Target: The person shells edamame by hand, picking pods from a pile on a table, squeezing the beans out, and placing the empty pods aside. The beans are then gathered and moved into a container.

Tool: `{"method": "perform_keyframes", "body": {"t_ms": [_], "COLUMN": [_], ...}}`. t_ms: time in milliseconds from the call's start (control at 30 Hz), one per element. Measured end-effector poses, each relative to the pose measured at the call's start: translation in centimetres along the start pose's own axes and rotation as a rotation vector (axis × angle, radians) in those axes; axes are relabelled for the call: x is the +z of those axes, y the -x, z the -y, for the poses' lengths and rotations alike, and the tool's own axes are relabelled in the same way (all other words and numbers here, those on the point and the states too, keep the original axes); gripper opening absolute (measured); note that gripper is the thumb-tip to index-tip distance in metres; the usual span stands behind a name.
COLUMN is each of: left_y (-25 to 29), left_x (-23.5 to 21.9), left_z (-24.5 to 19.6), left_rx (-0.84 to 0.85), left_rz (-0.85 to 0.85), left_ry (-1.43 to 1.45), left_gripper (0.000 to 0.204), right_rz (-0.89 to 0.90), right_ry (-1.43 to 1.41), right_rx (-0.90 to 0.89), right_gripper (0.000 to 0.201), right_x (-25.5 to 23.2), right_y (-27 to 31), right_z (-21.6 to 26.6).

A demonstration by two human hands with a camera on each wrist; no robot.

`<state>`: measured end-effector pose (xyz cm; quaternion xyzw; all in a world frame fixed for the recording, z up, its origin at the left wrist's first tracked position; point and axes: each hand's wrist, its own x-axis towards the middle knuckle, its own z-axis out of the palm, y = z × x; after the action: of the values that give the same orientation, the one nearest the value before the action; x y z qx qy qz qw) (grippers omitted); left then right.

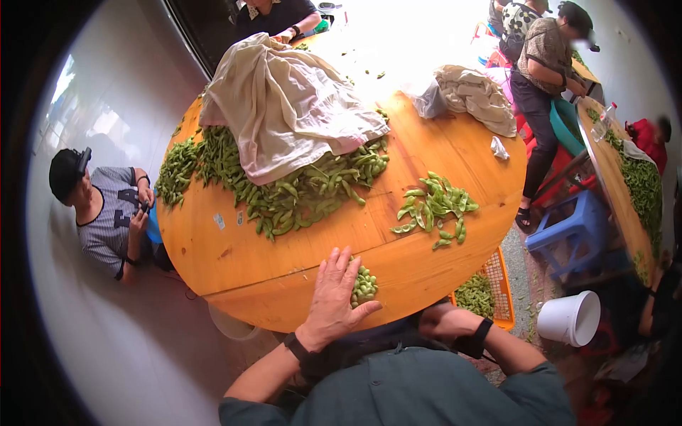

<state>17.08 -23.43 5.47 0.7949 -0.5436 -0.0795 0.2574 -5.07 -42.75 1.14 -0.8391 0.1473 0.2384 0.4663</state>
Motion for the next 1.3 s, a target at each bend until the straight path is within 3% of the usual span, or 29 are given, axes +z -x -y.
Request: {"method": "perform_keyframes", "body": {"t_ms": [67,100,133,200,233,267,333,467,567,633,733,933,1200,1300], "left_y": [0.0,-0.1,-0.3,-0.6,-0.7,-0.8,-0.9,0.0,1.2,2.0,3.2,5.1,5.9,2.8], "left_x": [0.5,0.6,0.8,1.1,1.4,1.7,1.9,2.1,2.1,2.3,2.2,2.4,2.0,0.8], "left_z": [-0.3,-0.4,-0.4,-0.6,-0.7,-0.9,-1.1,-1.5,-2.4,-2.8,-3.2,-3.2,-3.7,-4.8], "left_rx": [0.01,0.028,0.025,0.059,0.056,0.096,0.142,0.209,0.254,0.293,0.32,0.472,0.647,0.513], "left_rz": [-0.024,-0.042,-0.048,-0.076,-0.074,-0.08,-0.091,-0.128,-0.129,-0.119,-0.099,-0.126,-0.022,-0.1], "left_ry": [-0.011,-0.031,-0.034,0.052,0.048,0.056,0.064,0.128,0.147,0.143,0.148,0.075,0.125,0.226], "left_gripper": [0.084,0.083,0.083,0.074,0.074,0.066,0.059,0.041,0.036,0.033,0.032,0.024,0.022,0.029], "right_rz": [-0.334,-0.478,-0.476,-0.532,-0.491,-0.491,-0.725,-0.739,-0.67,-0.525,-0.511,-0.603,-0.619,-0.518], "right_ry": [-0.049,-0.102,-0.098,0.33,0.08,0.077,-0.302,-0.424,-0.235,-0.36,-0.532,-0.264,-0.293,-0.35], "right_rx": [0.129,0.107,0.101,-0.183,-0.101,-0.103,-0.112,-0.157,-0.168,0.142,0.236,0.236,0.265,0.293], "right_gripper": [0.032,0.028,0.028,0.028,0.031,0.031,0.03,0.026,0.024,0.038,0.055,0.052,0.055,0.054], "right_x": [2.2,3.0,3.4,3.9,4.0,4.8,5.6,5.3,5.6,5.2,6.3,8.0,8.3,7.7], "right_y": [-2.9,-3.8,-4.8,-6.1,-6.3,-7.0,-8.3,-7.7,-7.2,-5.9,-5.4,-3.8,-3.7,-3.4], "right_z": [-5.2,-6.6,-7.9,-9.0,-8.5,-8.7,-8.8,-7.6,-8.2,-6.6,-7.2,-7.2,-7.6,-7.2]}}
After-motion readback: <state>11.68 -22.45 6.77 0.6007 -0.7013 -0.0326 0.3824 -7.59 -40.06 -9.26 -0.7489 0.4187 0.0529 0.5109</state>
